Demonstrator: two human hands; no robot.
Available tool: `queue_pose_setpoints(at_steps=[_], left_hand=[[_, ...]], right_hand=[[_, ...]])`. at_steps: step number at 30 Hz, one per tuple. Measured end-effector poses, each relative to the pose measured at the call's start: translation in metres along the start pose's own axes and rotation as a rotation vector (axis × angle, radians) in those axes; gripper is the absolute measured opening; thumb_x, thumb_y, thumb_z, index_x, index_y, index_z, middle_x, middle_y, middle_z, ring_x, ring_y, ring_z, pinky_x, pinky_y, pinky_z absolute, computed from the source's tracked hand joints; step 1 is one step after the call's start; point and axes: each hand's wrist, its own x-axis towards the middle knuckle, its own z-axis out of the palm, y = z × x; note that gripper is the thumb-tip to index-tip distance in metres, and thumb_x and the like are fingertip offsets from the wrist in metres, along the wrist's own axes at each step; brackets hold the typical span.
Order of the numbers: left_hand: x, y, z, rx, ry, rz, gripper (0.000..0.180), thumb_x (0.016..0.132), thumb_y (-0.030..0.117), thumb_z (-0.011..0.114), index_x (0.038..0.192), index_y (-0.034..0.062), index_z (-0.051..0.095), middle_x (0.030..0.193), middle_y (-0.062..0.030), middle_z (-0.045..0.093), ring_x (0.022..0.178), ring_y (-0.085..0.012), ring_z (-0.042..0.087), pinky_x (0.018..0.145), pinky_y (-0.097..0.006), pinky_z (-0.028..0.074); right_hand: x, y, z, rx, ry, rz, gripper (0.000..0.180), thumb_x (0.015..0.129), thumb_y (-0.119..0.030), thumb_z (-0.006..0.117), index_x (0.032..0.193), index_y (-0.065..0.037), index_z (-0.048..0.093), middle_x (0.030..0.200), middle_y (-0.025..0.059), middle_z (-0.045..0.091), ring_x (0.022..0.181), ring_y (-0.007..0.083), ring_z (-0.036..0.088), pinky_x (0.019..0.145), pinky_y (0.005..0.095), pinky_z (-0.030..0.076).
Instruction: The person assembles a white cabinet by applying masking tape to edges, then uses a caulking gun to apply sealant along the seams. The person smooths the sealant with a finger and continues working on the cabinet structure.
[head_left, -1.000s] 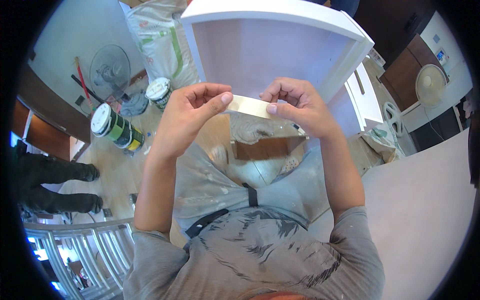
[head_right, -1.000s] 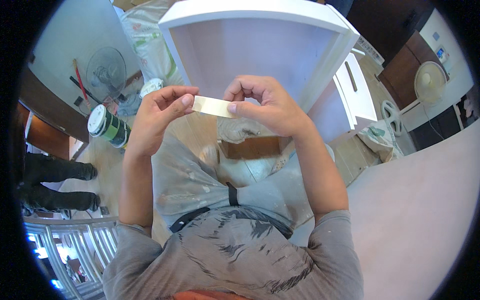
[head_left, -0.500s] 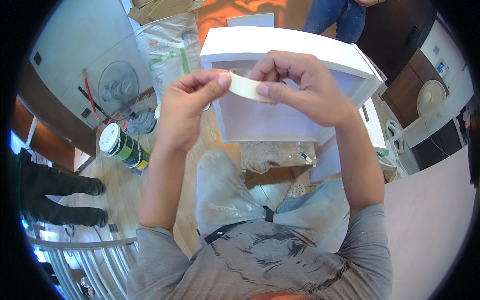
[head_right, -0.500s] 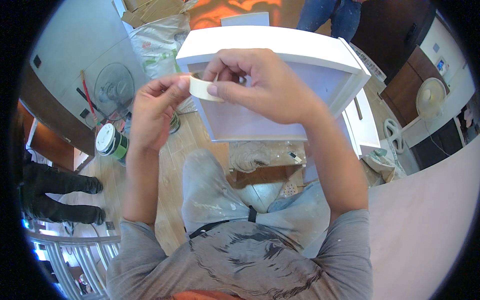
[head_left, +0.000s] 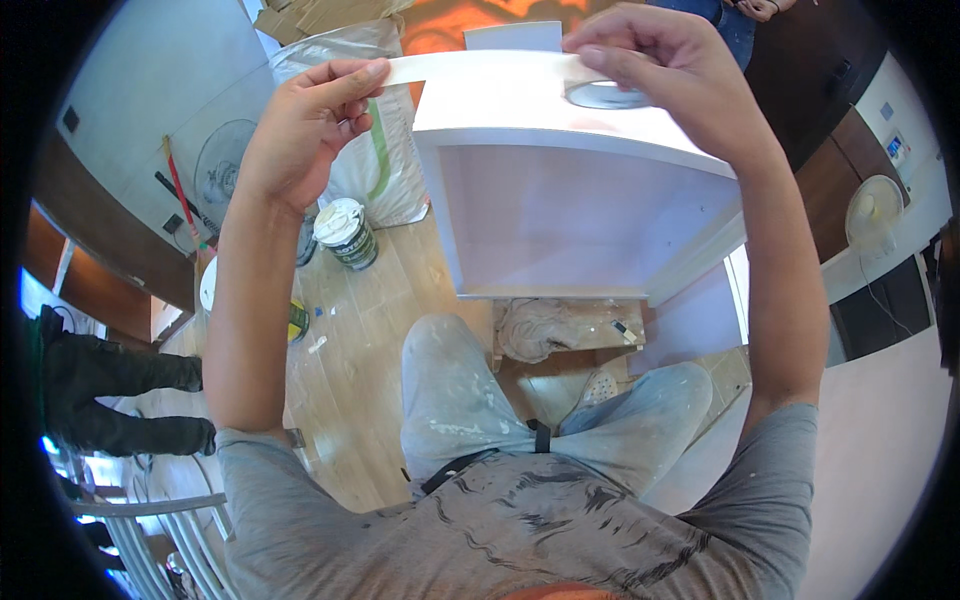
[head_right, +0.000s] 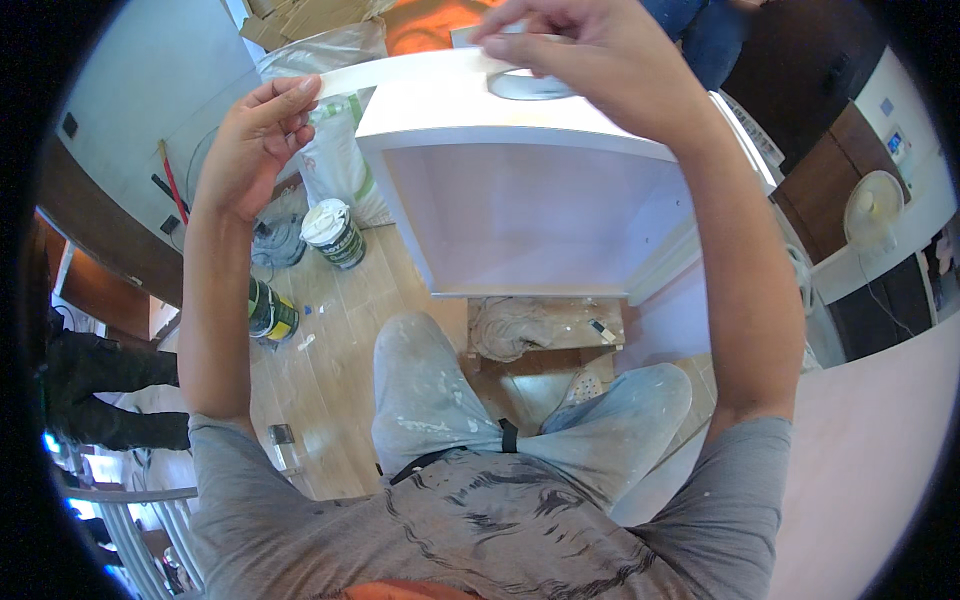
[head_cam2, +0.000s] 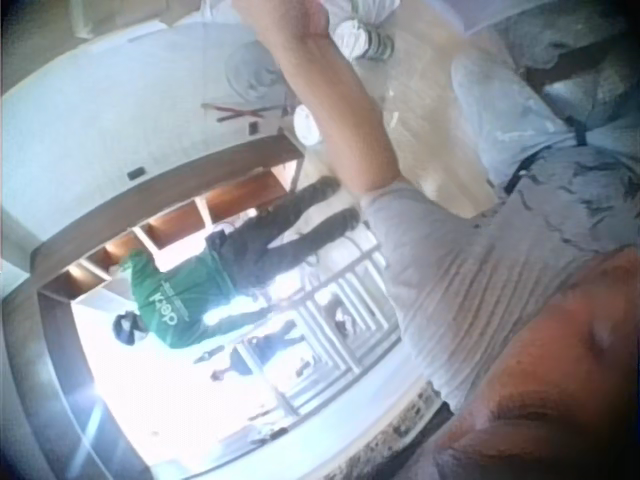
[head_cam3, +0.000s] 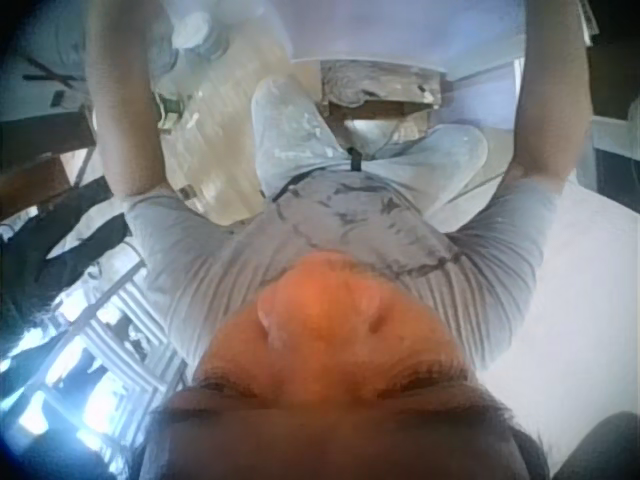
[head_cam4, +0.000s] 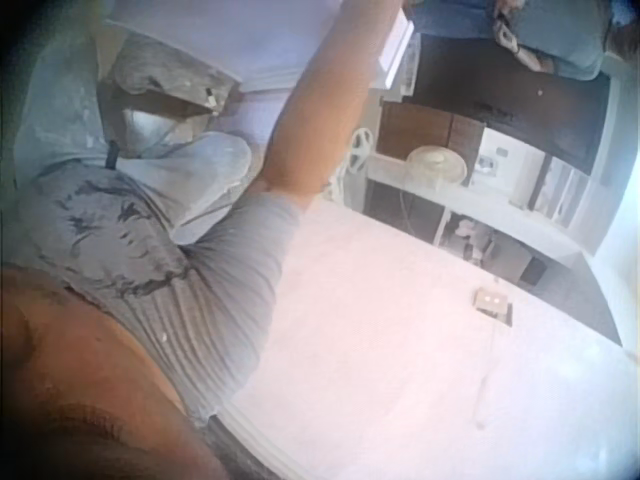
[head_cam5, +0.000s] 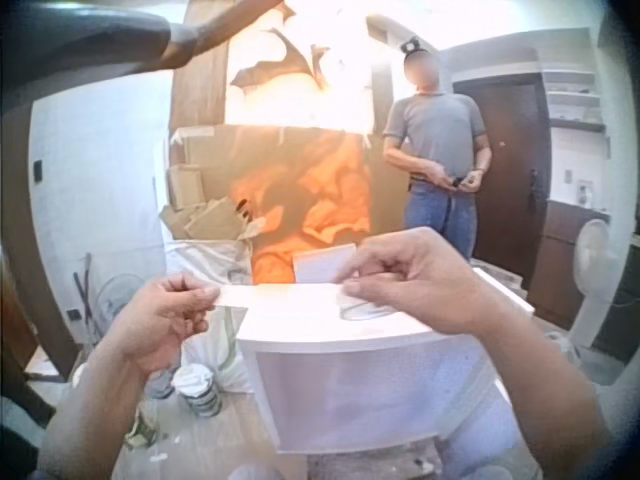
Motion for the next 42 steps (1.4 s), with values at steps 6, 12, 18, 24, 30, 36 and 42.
queue_pose_setpoints(at_steps=[6, 12, 18, 24, 30, 36, 42], left_hand=[[0.006, -0.017, 0.001, 0.196, -0.05, -0.083, 0.025, 0.094, 0.026, 0.08, 0.108, 0.0069, 0.074, 0.094, 0.0027, 0.068, 0.081, -0.0046, 0.055, 0.076, -0.023, 0.045], [0.014, -0.01, 0.0, 0.355, -0.054, -0.111, 0.027, 0.087, 0.029, 0.086, 0.099, 0.0057, 0.077, 0.089, 0.0, 0.07, 0.076, -0.0061, 0.055, 0.074, -0.024, 0.046], [0.019, -0.008, 0.0, 0.385, -0.125, -0.179, 0.026, 0.086, 0.029, 0.087, 0.092, 0.0051, 0.078, 0.087, -0.0002, 0.071, 0.078, -0.0074, 0.059, 0.073, -0.025, 0.048], [0.021, -0.01, 0.008, 0.359, -0.122, -0.238, 0.029, 0.087, 0.026, 0.088, 0.098, 0.002, 0.077, 0.093, -0.0036, 0.073, 0.087, -0.0113, 0.067, 0.079, -0.028, 0.055], [0.018, -0.006, 0.009, 0.372, -0.134, -0.238, 0.029, 0.087, 0.025, 0.087, 0.096, -0.0009, 0.077, 0.09, -0.0064, 0.073, 0.082, -0.0134, 0.066, 0.077, -0.03, 0.056], [0.019, -0.008, 0.005, 0.402, -0.139, -0.246, 0.028, 0.087, 0.025, 0.088, 0.096, 0.0001, 0.078, 0.086, -0.0042, 0.073, 0.076, -0.0115, 0.066, 0.073, -0.028, 0.055], [0.019, -0.014, 0.004, 0.375, -0.142, -0.262, 0.028, 0.087, 0.025, 0.088, 0.095, 0.0006, 0.077, 0.086, -0.0043, 0.073, 0.076, -0.0117, 0.066, 0.074, -0.028, 0.056]], right_hand=[[-0.003, 0.029, -0.017, -0.402, -0.025, -0.105, 0.02, 0.092, -0.02, 0.078, 0.095, -0.001, 0.081, 0.083, 0.0056, 0.074, 0.073, 0.0121, 0.066, 0.072, 0.0257, 0.053], [0.021, -0.035, -0.003, -0.621, -0.317, 0.298, 0.02, 0.085, -0.014, 0.077, 0.1, -0.002, 0.08, 0.095, 0.0128, 0.079, 0.081, 0.0212, 0.072, 0.079, 0.0312, 0.055], [0.025, -0.031, 0.008, -0.707, -0.326, 0.317, 0.014, 0.08, -0.01, 0.077, 0.081, 0.004, 0.078, 0.069, 0.0144, 0.069, 0.066, 0.019, 0.068, 0.068, 0.0302, 0.055], [0.023, -0.003, 0.0, -0.814, -0.289, 0.117, 0.012, 0.077, -0.011, 0.08, 0.079, 0.001, 0.078, 0.072, 0.0165, 0.072, 0.066, 0.0274, 0.07, 0.067, 0.0375, 0.057], [0.028, -0.006, 0.008, -0.926, -0.315, 0.149, 0.015, 0.079, -0.014, 0.083, 0.083, 0.0, 0.08, 0.071, 0.0161, 0.073, 0.068, 0.027, 0.072, 0.07, 0.0374, 0.058], [0.029, -0.007, 0.009, -0.924, -0.327, 0.163, 0.011, 0.075, -0.014, 0.08, 0.083, -0.007, 0.081, 0.079, 0.0141, 0.075, 0.077, 0.0283, 0.075, 0.072, 0.0403, 0.06], [0.03, -0.001, 0.013, -0.974, -0.338, 0.135, 0.012, 0.074, -0.012, 0.08, 0.085, -0.006, 0.082, 0.079, 0.0143, 0.076, 0.077, 0.0286, 0.075, 0.072, 0.0408, 0.06]])
